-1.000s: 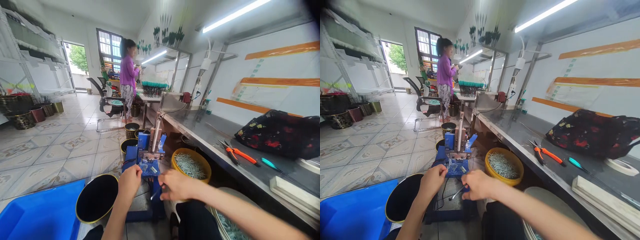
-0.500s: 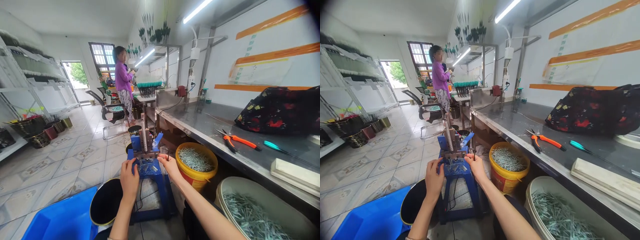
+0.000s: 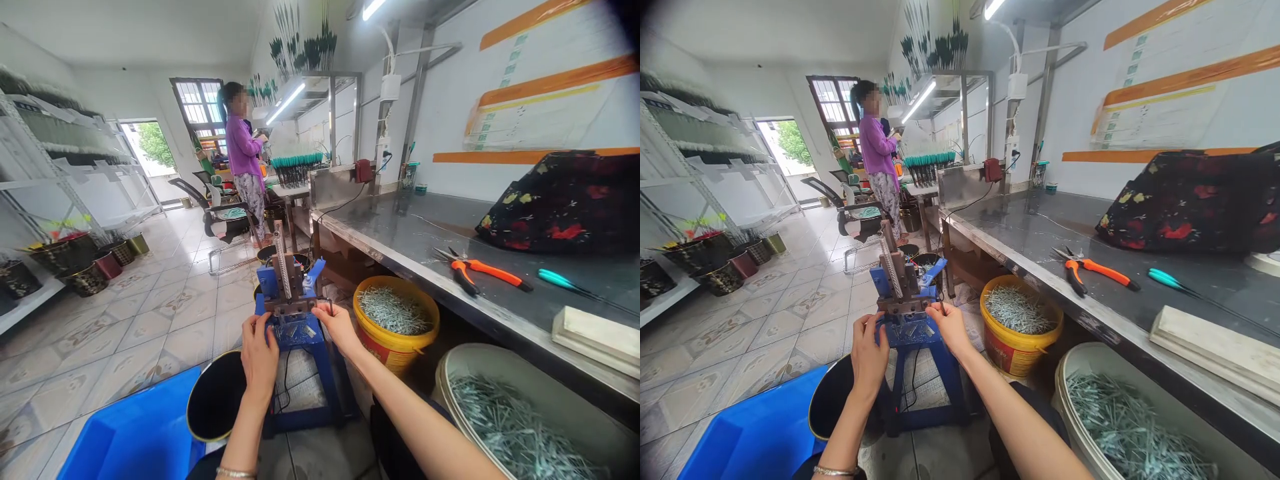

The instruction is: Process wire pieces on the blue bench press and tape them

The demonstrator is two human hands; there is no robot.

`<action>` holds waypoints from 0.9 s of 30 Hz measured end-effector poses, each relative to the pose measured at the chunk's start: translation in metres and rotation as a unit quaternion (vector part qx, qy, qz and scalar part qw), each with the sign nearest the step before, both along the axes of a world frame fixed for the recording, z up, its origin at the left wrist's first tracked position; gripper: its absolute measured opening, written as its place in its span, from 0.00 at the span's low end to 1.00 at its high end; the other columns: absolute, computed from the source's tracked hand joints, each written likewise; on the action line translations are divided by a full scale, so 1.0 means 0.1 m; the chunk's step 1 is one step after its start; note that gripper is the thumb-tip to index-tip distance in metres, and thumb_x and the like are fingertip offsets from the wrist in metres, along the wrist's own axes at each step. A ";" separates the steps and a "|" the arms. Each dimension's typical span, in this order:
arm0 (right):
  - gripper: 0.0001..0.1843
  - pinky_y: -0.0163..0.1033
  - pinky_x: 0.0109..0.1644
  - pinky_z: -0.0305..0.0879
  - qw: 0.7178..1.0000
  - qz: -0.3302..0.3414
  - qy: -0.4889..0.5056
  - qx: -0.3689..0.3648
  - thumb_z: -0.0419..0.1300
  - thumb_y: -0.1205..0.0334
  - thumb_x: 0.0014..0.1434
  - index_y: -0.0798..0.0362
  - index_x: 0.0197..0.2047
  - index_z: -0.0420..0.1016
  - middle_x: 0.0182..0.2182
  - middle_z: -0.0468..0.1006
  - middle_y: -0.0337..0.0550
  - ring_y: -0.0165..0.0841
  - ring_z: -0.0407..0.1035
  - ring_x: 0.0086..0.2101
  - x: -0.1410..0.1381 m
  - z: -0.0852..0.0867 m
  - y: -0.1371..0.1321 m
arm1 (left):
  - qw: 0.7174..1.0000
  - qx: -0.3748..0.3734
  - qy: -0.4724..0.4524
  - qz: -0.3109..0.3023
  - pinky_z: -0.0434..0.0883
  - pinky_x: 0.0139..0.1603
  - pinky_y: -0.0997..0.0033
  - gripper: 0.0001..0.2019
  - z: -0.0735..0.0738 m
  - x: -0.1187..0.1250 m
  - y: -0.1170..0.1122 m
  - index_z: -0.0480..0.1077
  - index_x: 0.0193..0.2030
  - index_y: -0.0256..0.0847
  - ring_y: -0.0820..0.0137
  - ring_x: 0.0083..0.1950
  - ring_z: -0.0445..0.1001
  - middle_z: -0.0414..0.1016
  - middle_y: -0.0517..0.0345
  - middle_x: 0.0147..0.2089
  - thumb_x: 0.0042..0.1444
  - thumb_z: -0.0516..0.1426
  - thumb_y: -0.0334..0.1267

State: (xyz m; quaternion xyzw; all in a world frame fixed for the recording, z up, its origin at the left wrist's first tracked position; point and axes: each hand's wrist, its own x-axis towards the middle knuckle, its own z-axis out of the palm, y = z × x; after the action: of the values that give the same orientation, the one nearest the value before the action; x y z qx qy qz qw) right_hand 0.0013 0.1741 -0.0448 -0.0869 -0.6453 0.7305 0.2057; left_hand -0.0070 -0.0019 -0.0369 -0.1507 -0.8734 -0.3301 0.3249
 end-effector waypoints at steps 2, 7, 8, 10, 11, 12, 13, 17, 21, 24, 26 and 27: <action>0.15 0.32 0.26 0.52 1.000 0.015 0.020 0.011 0.62 0.52 0.42 0.56 0.26 0.71 0.20 0.68 0.36 0.26 0.57 0.22 -0.01 -0.06 -0.01 | 1.000 -0.018 -0.003 0.003 0.67 0.38 0.66 0.15 -0.04 -0.01 -0.01 0.65 0.49 0.40 0.64 0.45 0.66 0.62 0.48 0.46 0.56 0.47 0.30; 0.13 0.31 0.24 0.49 0.997 0.075 -0.009 -0.012 0.61 0.53 0.43 0.56 0.24 0.68 0.18 0.65 0.34 0.24 0.54 0.20 0.08 -0.25 -0.04 | 0.999 -0.027 -0.035 -0.026 0.66 0.44 0.63 0.12 -0.16 0.02 -0.11 0.68 0.44 0.41 0.63 0.46 0.66 0.65 0.50 0.44 0.56 0.48 0.32; 0.14 0.31 0.24 0.47 0.996 0.080 -0.029 -0.012 0.60 0.53 0.43 0.56 0.23 0.68 0.17 0.63 0.33 0.23 0.52 0.19 0.13 -0.27 -0.04 | 0.998 -0.025 -0.045 -0.031 0.65 0.46 0.63 0.11 -0.16 0.05 -0.14 0.69 0.43 0.41 0.63 0.46 0.65 0.66 0.51 0.43 0.56 0.48 0.32; 0.14 0.31 0.23 0.44 0.993 0.085 -0.077 -0.003 0.61 0.53 0.43 0.57 0.23 0.68 0.16 0.61 0.32 0.23 0.49 0.19 0.25 -0.27 -0.04 | 0.996 -0.025 -0.070 -0.040 0.64 0.47 0.62 0.10 -0.16 0.13 -0.20 0.71 0.40 0.41 0.63 0.45 0.65 0.69 0.53 0.41 0.56 0.49 0.34; 0.14 0.31 0.23 0.43 0.991 0.089 -0.100 0.008 0.61 0.54 0.43 0.57 0.24 0.69 0.16 0.61 0.32 0.22 0.49 0.19 0.32 -0.24 -0.03 | 0.995 -0.029 -0.082 -0.047 0.63 0.47 0.62 0.10 -0.14 0.18 -0.23 0.71 0.39 0.42 0.63 0.45 0.65 0.70 0.54 0.41 0.56 0.50 0.35; 0.13 0.31 0.24 0.43 0.988 0.095 -0.117 0.022 0.62 0.54 0.42 0.58 0.24 0.70 0.17 0.61 0.32 0.22 0.49 0.19 0.39 -0.20 -0.01 | 0.993 -0.036 -0.094 -0.058 0.63 0.47 0.61 0.10 -0.11 0.23 -0.26 0.72 0.39 0.42 0.63 0.45 0.65 0.71 0.54 0.41 0.55 0.50 0.36; 0.13 0.31 0.25 0.44 0.986 0.103 -0.127 0.037 0.62 0.55 0.42 0.58 0.25 0.71 0.17 0.61 0.32 0.23 0.50 0.20 0.45 -0.15 0.00 | 0.991 -0.043 -0.107 -0.073 0.62 0.48 0.61 0.10 -0.08 0.27 -0.28 0.72 0.39 0.43 0.63 0.45 0.65 0.71 0.55 0.42 0.55 0.51 0.37; 0.12 0.32 0.27 0.46 0.977 0.151 -0.128 0.080 0.61 0.56 0.43 0.58 0.23 0.71 0.17 0.61 0.32 0.23 0.52 0.22 0.65 0.07 0.04 | 0.966 -0.042 -0.198 -0.162 0.61 0.46 0.62 0.09 0.04 0.42 -0.31 0.74 0.37 0.45 0.63 0.43 0.67 0.74 0.56 0.40 0.53 0.53 0.39; 0.13 0.31 0.25 0.45 0.982 0.131 -0.123 0.062 0.62 0.55 0.43 0.56 0.24 0.68 0.18 0.60 0.31 0.22 0.49 0.20 0.85 0.22 -0.03 | 0.910 0.072 -0.344 -0.219 0.63 0.37 0.68 0.09 0.10 0.56 -0.28 0.74 0.29 0.40 0.66 0.33 0.69 0.74 0.56 0.30 0.49 0.54 0.41; 0.16 0.30 0.22 0.44 0.990 0.071 -0.124 -0.002 0.63 0.52 0.42 0.55 0.29 0.65 0.19 0.60 0.30 0.22 0.48 0.19 0.99 0.28 -0.17 | 0.876 0.173 -0.387 -0.231 0.62 0.34 0.72 0.11 0.14 0.69 -0.23 0.73 0.29 0.37 0.68 0.31 0.68 0.73 0.56 0.28 0.47 0.56 0.43; 0.18 0.30 0.22 0.44 0.991 0.050 -0.119 -0.036 0.63 0.51 0.42 0.54 0.29 0.63 0.19 0.59 0.30 0.22 0.47 0.19 1.07 0.31 -0.27 | 0.869 0.206 -0.388 -0.229 0.62 0.34 0.72 0.12 0.18 0.79 -0.19 0.73 0.30 0.36 0.68 0.31 0.68 0.74 0.56 0.29 0.45 0.57 0.44; 0.18 0.30 0.22 0.44 0.991 0.044 -0.115 -0.047 0.63 0.51 0.42 0.54 0.28 0.62 0.18 0.58 0.29 0.22 0.47 0.19 1.10 0.32 -0.32 | 0.866 0.217 -0.389 -0.229 0.62 0.33 0.73 0.12 0.20 0.85 -0.18 0.73 0.30 0.36 0.69 0.31 0.68 0.73 0.56 0.28 0.45 0.57 0.44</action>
State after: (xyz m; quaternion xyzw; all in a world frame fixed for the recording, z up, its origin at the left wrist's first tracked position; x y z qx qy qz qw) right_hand 0.1115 0.1420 -0.0127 -0.1515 -0.6327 0.7536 0.0935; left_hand 0.0775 -0.0195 -0.0167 -0.1315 -0.7766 -0.6079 -0.1009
